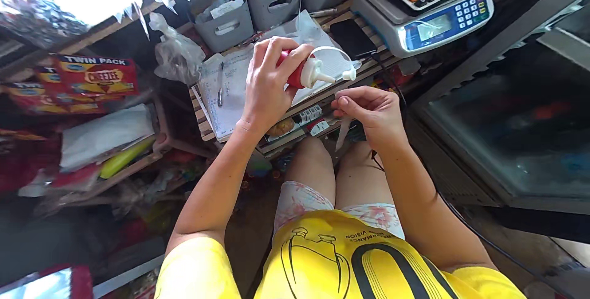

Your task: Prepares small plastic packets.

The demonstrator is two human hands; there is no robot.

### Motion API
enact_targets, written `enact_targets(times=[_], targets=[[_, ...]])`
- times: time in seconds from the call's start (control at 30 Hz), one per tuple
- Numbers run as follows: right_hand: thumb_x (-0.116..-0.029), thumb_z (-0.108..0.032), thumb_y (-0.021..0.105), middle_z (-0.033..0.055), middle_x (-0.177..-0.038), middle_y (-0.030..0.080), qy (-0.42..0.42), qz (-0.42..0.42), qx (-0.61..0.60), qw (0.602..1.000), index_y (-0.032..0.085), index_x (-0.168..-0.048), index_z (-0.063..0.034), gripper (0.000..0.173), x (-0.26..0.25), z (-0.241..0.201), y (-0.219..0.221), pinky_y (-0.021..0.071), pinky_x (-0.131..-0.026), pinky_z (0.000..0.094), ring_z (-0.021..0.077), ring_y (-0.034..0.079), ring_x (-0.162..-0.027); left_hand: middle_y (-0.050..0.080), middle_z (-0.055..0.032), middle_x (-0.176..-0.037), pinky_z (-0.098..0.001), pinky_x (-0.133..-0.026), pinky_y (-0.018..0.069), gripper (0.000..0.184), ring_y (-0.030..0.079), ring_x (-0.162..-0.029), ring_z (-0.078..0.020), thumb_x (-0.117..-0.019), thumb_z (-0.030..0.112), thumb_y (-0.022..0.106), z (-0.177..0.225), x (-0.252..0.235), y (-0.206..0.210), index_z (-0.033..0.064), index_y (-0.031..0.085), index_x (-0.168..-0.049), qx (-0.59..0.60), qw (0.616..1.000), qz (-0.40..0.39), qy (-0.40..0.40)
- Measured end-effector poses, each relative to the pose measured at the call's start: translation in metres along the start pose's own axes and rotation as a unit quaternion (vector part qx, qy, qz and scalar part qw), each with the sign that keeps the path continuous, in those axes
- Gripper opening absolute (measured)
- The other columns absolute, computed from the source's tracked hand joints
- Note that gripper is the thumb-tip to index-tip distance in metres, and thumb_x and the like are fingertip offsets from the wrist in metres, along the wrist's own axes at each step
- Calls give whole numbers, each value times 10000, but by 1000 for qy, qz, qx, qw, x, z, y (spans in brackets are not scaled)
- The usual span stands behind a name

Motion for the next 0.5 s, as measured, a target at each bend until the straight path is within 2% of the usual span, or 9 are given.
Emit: enact_targets(times=[0.33,0.5], targets=[[-914,31,715,17,-963,771,-4,2,-5,1000,729,-1061,-43,166,2,-1,-4,646,-816,297,125,757,-855,638,-119,-1286,-520,-1093,415,444,508,-1317,-362,-901,59,715,17,-7,3,210,693,-1318,-23,998,-38,50],[-945,-30,691,3,-882,760,41,-9,7,999,733,-1049,-47,114,2,1,-2,633,-792,265,98,739,-799,659,-106,-1276,-522,-1126,376,425,508,-1326,-379,-938,20,643,27,-8,7,228,703,-1304,-76,991,-53,101]])
Point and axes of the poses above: each hand's wrist, its own x-axis away from the middle knuckle, its own y-axis out of the palm, z = x × y, the point moved 8 cm from there along -x, towards the middle knuckle
